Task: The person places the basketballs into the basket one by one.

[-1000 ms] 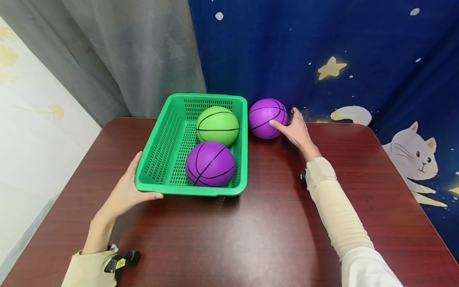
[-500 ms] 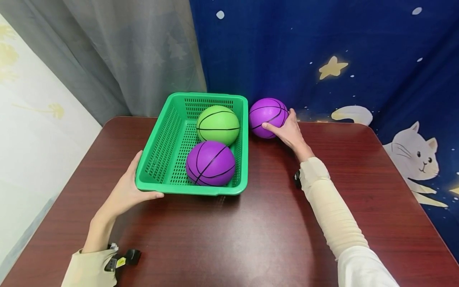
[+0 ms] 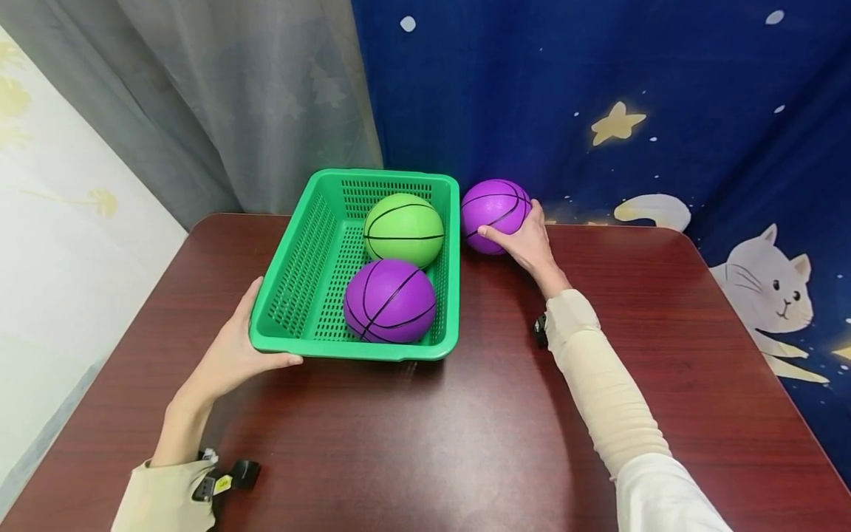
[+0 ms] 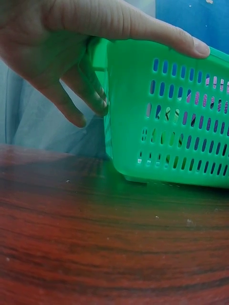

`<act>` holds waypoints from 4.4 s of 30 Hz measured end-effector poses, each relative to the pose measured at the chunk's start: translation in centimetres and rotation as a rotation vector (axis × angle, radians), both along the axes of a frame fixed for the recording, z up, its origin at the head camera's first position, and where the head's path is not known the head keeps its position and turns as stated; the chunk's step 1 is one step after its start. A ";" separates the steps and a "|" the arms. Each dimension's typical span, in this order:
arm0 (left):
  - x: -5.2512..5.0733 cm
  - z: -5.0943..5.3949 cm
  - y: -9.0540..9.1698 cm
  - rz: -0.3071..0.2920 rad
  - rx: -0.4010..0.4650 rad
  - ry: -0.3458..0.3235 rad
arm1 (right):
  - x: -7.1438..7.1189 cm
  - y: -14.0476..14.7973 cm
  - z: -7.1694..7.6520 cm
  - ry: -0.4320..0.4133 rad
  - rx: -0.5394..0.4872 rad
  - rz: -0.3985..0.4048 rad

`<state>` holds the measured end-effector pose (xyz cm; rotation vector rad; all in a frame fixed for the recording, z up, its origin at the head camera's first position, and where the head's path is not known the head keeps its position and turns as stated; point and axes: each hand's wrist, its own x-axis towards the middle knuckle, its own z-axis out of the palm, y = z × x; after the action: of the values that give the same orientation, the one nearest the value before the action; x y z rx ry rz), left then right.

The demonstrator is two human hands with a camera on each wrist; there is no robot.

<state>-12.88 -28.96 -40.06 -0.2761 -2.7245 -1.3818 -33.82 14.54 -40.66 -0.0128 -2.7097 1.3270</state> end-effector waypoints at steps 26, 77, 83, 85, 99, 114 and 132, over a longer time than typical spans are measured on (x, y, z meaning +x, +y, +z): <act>-0.3 0.2 0.0 -0.076 0.108 0.026 | -0.4 -0.2 -0.2 0.031 -0.034 -0.051; -0.5 -0.1 0.0 -0.049 0.079 0.018 | 1.9 -0.9 9.3 0.155 0.003 -0.033; 0.0 1.0 0.8 -0.036 0.077 -0.004 | 2.6 -2.4 10.3 0.183 0.026 0.015; 0.0 1.1 0.9 -0.036 0.079 -0.005 | 2.8 -2.9 10.6 0.184 0.027 0.032; -0.3 -0.2 0.0 -0.066 0.080 0.041 | 4.2 -7.2 11.3 0.254 0.026 0.141; -0.2 -0.2 0.1 -0.070 0.083 0.036 | 6.2 -12.9 11.8 0.267 0.049 0.381; 0.6 2.6 1.5 -0.044 0.072 0.018 | 6.4 -16.5 12.3 0.278 0.233 0.538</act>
<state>-12.24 -27.48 -37.42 -0.3439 -2.6627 -1.4779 -27.42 -1.99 -28.34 0.9055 -2.6921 0.9966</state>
